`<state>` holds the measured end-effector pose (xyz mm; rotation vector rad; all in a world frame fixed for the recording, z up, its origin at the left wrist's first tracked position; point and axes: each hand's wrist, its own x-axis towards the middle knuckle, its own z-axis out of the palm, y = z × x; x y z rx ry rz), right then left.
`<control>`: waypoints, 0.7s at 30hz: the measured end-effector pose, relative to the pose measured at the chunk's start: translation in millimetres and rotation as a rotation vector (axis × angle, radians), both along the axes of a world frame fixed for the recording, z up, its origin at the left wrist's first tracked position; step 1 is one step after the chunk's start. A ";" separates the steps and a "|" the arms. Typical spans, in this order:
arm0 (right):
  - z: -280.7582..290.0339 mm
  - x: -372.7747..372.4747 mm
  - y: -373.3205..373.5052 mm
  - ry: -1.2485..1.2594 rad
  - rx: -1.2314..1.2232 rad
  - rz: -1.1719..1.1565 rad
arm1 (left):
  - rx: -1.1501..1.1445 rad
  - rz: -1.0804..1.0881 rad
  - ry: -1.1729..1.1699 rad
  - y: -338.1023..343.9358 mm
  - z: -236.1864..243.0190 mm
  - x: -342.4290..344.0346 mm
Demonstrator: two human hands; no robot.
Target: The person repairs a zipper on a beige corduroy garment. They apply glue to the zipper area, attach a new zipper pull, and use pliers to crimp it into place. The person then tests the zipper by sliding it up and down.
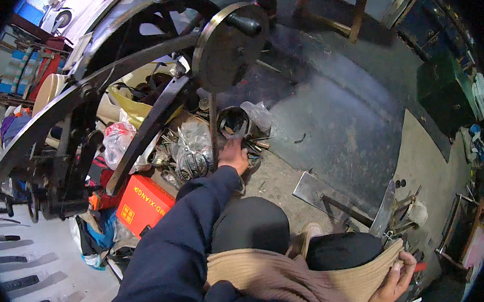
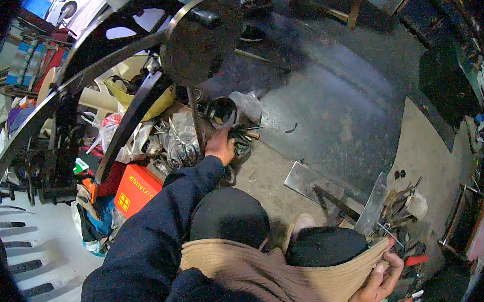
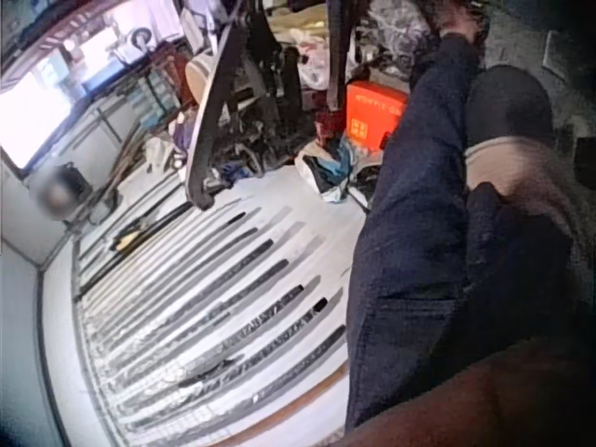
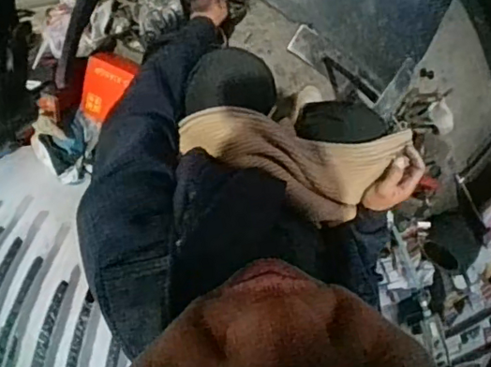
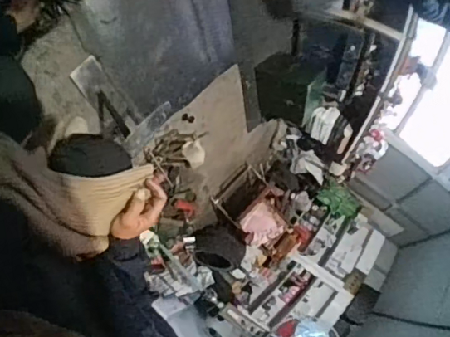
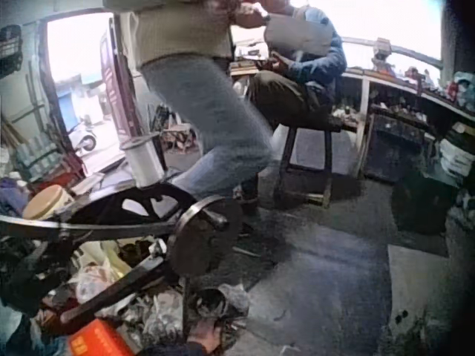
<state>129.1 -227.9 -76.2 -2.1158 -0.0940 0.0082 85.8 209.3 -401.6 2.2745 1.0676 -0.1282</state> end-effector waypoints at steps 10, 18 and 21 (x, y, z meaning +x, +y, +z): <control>3.2 7.9 10.4 -0.008 0.078 -0.054 | 0.114 0.400 -0.023 48.8 -42.9 38.5; 22.1 1.0 9.3 0.042 -0.018 -0.060 | 0.259 0.146 0.110 83.3 -110.4 20.5; 23.0 0.5 7.9 0.060 0.016 -0.045 | 0.233 0.223 -0.007 86.2 -118.9 13.2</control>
